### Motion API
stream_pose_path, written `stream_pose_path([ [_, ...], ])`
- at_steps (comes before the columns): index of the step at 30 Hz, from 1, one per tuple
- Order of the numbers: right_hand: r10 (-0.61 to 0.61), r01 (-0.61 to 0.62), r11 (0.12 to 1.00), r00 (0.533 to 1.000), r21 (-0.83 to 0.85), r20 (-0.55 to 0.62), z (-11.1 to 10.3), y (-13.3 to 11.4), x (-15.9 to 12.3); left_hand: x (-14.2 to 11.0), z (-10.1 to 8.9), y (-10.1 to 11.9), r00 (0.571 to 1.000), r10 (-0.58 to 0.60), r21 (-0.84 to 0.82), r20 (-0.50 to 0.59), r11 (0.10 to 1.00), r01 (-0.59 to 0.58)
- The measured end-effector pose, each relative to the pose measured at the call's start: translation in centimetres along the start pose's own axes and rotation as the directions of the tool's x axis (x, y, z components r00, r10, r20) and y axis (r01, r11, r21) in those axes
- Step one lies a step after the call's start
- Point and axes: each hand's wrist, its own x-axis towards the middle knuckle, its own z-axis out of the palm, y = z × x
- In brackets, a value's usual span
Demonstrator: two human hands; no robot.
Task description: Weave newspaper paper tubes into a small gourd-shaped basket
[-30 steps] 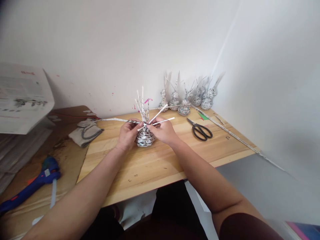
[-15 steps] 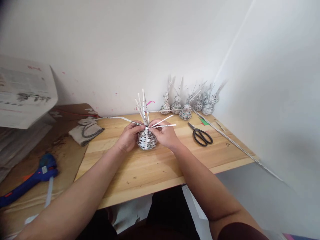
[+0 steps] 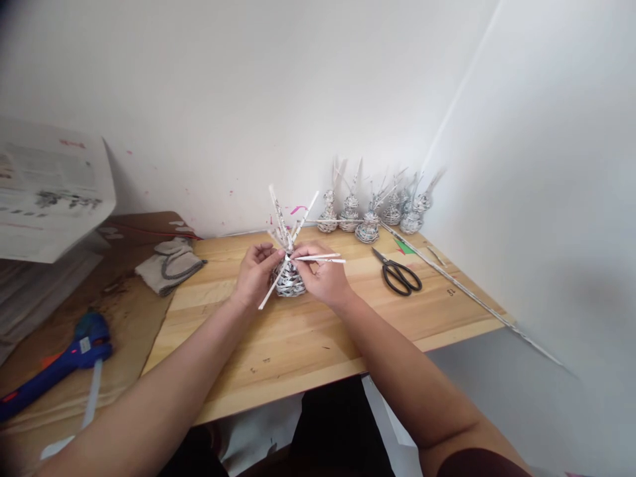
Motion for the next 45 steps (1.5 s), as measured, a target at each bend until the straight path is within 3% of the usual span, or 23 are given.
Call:
stream_pose_path([
  [2,-0.078,0.075,0.994,0.996,-0.085,-0.038,-0.1,-0.5,0.0,-0.3,0.1,-0.2,0.988,0.140,0.089,0.069,0.985,-0.146],
  [5,-0.159,0.145,0.972,0.985,-0.183,-0.065,-0.1,-1.1,0.0,-0.7,0.0,-0.3,0.948,0.248,0.207,0.200,0.935,-0.288],
  [11,-0.207,0.174,0.960,0.968,-0.220,-0.139,-0.1,-1.2,-0.3,-1.7,0.0,0.2,0.857,0.223,0.398,0.465,0.812,-0.427],
  [14,-0.229,0.209,0.963,0.967,-0.171,-0.109,0.1,-1.3,-0.4,-1.9,0.2,0.3,0.857,0.224,0.473,0.465,0.755,-0.454],
  [19,-0.275,0.273,0.955,0.961,-0.120,-0.003,0.1,-2.4,-0.4,-1.3,0.2,0.6,0.917,0.164,0.401,0.365,0.861,-0.313],
  [24,-0.263,0.257,0.961,0.963,-0.103,-0.055,-0.4,-2.8,-0.4,-0.2,-0.6,1.7,0.943,0.047,0.247,0.329,0.960,-0.134],
  [27,-0.099,0.083,0.989,0.987,-0.123,-0.129,-0.7,-1.7,-0.3,0.3,-1.2,2.6,0.950,0.019,0.116,0.312,0.992,-0.057],
  [30,0.190,-0.193,0.981,0.967,-0.003,-0.171,-0.9,0.0,0.1,0.4,-1.5,3.7,0.940,0.000,0.058,0.341,0.998,-0.021],
  [33,0.427,-0.413,0.880,0.904,0.235,-0.010,-0.9,1.1,0.7,0.0,-1.5,4.4,0.909,-0.050,0.034,0.415,0.999,0.040],
  [35,0.468,-0.489,0.789,0.871,0.371,0.153,-1.0,1.1,0.9,-0.2,-1.6,4.6,0.869,-0.128,0.041,0.477,0.992,0.123],
  [37,0.411,-0.456,0.761,0.889,0.461,0.202,-1.2,0.6,0.9,-0.2,-1.7,4.4,0.842,-0.186,0.059,0.507,0.982,0.181],
  [40,0.257,-0.236,0.890,0.966,0.390,-0.001,-1.5,-0.3,0.6,0.3,-2.2,4.0,0.853,-0.200,0.046,0.482,0.978,0.204],
  [42,0.148,-0.111,0.955,0.982,0.274,-0.121,-1.7,-0.5,0.4,0.7,-2.6,3.9,0.877,-0.184,0.007,0.443,0.979,0.202],
  [45,0.053,-0.024,0.988,0.981,0.154,-0.187,-1.8,-0.3,0.3,1.1,-2.8,3.9,0.901,-0.178,-0.039,0.396,0.977,0.211],
])
